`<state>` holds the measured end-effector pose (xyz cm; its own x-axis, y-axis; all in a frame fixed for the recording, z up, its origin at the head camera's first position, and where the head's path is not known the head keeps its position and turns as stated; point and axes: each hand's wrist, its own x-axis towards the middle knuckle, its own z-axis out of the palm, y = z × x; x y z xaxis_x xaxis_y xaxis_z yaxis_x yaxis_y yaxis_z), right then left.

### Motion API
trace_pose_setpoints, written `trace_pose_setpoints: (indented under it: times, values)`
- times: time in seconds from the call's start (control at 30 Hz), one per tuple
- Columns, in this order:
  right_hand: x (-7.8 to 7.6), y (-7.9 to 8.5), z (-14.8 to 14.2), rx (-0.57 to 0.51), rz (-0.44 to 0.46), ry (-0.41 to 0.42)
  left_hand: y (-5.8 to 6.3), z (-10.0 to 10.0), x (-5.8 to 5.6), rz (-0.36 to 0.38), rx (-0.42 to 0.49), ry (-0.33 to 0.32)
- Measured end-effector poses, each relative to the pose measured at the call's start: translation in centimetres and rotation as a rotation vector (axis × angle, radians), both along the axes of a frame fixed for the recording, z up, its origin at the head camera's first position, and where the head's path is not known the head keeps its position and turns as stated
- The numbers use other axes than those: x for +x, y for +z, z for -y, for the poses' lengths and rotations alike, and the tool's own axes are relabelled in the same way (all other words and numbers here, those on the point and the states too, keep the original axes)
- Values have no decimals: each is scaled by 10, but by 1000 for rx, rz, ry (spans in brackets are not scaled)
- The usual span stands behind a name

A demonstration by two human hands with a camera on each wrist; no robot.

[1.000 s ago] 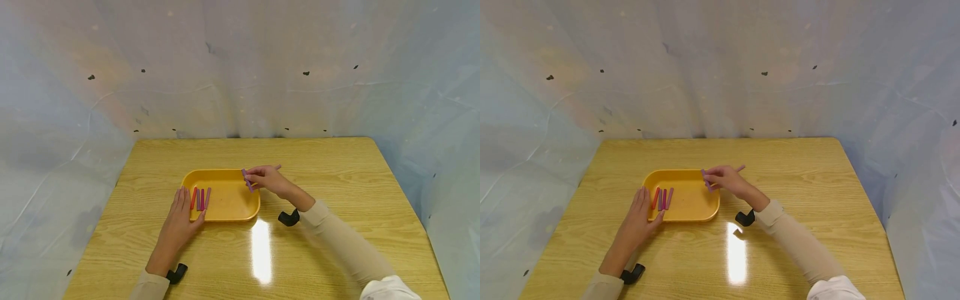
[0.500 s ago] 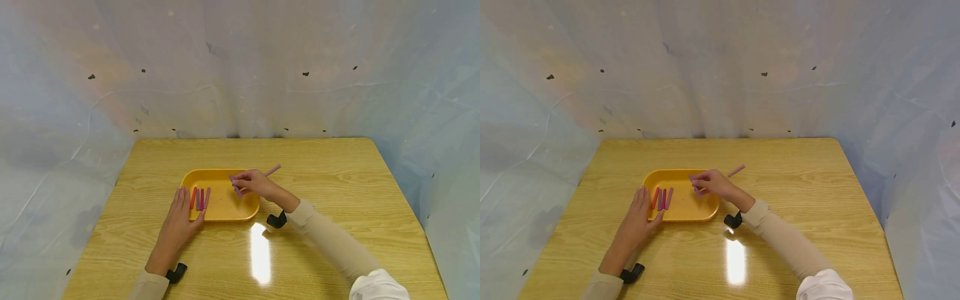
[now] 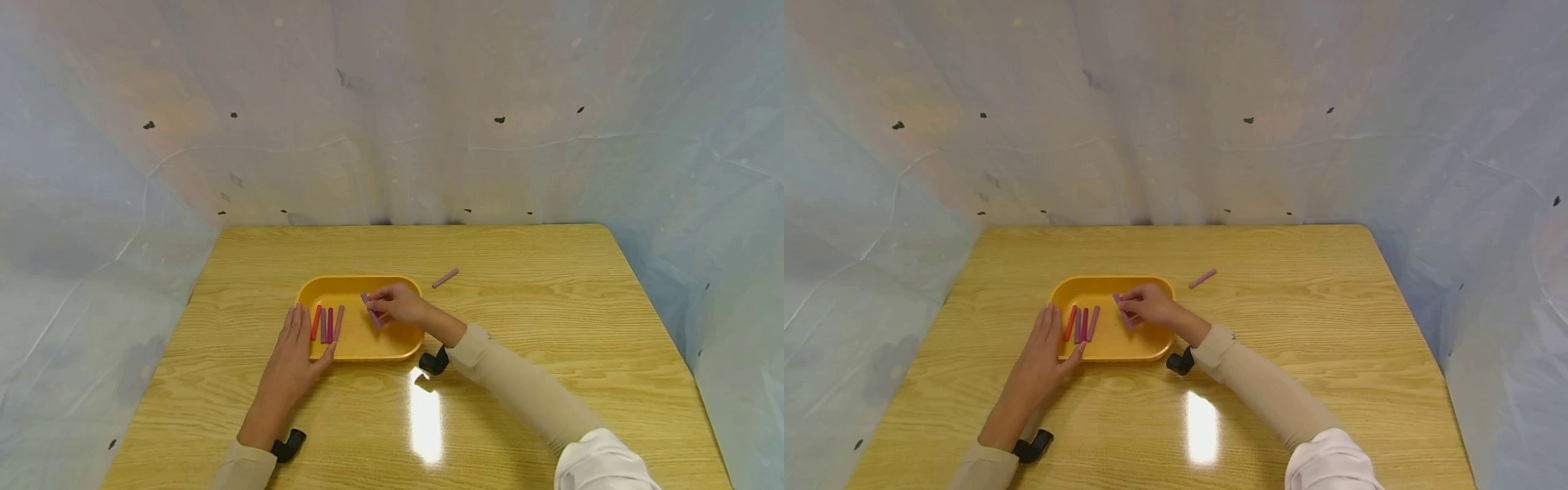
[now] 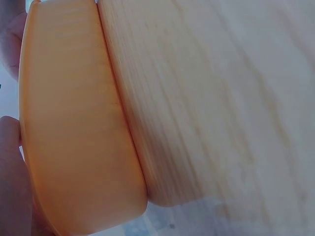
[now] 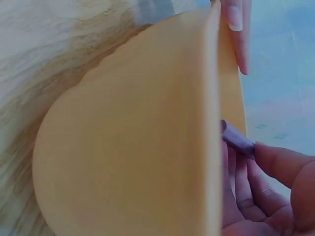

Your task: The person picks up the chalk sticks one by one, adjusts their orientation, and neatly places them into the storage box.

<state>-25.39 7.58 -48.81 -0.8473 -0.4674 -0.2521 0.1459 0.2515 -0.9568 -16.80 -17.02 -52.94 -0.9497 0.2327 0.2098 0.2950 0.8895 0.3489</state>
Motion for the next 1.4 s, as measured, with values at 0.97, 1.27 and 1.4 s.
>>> trace_pose_setpoints:
  times: [0.97,1.27,1.4]
  values:
    - [1,-17,39,191,33,-65,-1,0,-1,-5,-2,0]
    - [6,-24,49,187,31,-74,0,-1,0,9,2,3]
    - [7,-25,50,174,21,-84,0,0,0,3,6,-1]
